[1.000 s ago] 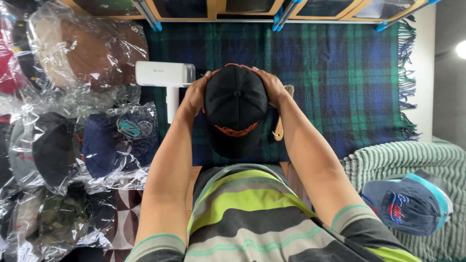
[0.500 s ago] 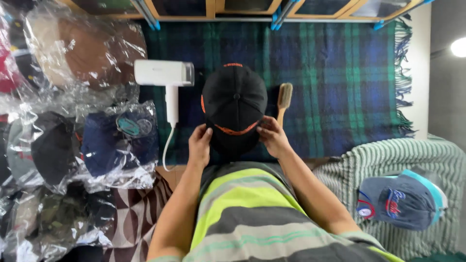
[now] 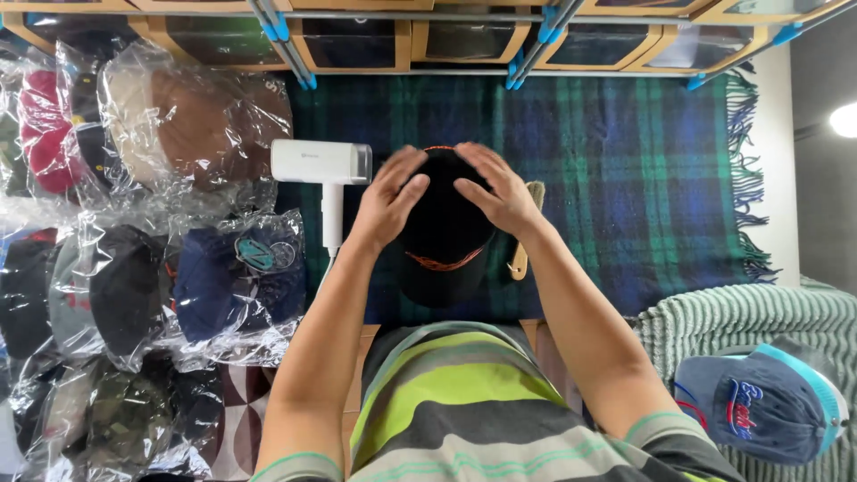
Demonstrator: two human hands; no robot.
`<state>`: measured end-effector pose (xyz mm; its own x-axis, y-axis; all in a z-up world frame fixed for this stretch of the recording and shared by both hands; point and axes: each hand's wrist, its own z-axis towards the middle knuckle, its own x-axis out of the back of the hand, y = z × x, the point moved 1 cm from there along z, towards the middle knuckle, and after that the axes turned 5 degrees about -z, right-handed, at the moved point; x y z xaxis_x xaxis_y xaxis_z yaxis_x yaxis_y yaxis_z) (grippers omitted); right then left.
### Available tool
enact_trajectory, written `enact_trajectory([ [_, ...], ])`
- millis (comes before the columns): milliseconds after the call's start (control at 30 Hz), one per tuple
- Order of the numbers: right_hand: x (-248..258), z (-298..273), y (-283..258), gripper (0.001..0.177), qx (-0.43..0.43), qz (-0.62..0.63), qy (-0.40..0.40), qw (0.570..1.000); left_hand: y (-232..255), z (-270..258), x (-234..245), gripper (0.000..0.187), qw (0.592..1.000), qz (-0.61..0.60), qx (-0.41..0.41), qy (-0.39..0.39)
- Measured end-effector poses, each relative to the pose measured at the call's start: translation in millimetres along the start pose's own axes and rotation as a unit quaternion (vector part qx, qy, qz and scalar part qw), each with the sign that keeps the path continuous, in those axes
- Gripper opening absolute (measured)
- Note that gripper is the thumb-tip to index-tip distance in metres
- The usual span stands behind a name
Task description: Cleaning and steaming baseball caps using a wooden brush and a handheld steamer to restore their shape and appearance.
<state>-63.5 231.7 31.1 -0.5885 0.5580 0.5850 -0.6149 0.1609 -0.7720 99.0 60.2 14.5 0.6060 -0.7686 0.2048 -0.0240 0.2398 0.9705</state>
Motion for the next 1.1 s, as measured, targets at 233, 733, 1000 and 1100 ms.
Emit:
enact_trajectory([
  [233,-6,31,-4,0.053,-0.199,0.059,-0.111,0.972,-13,34,-1,0.053,0.970,0.000,0.214,-0.114],
  [733,-1,35,-17,0.060,-0.298,0.060,-0.139,0.943,15,51,9,0.057,0.944,-0.068,0.285,-0.151],
  [1000,-5,-99,99,0.019,-0.132,-0.249,0.225,0.933,-26,-41,9,0.061,0.965,-0.097,0.232,0.070],
  [1100,-32,-172,145,0.065,-0.285,-0.293,0.081,0.909,-45,-99,-17,0.050,0.977,0.017,0.000,0.214],
])
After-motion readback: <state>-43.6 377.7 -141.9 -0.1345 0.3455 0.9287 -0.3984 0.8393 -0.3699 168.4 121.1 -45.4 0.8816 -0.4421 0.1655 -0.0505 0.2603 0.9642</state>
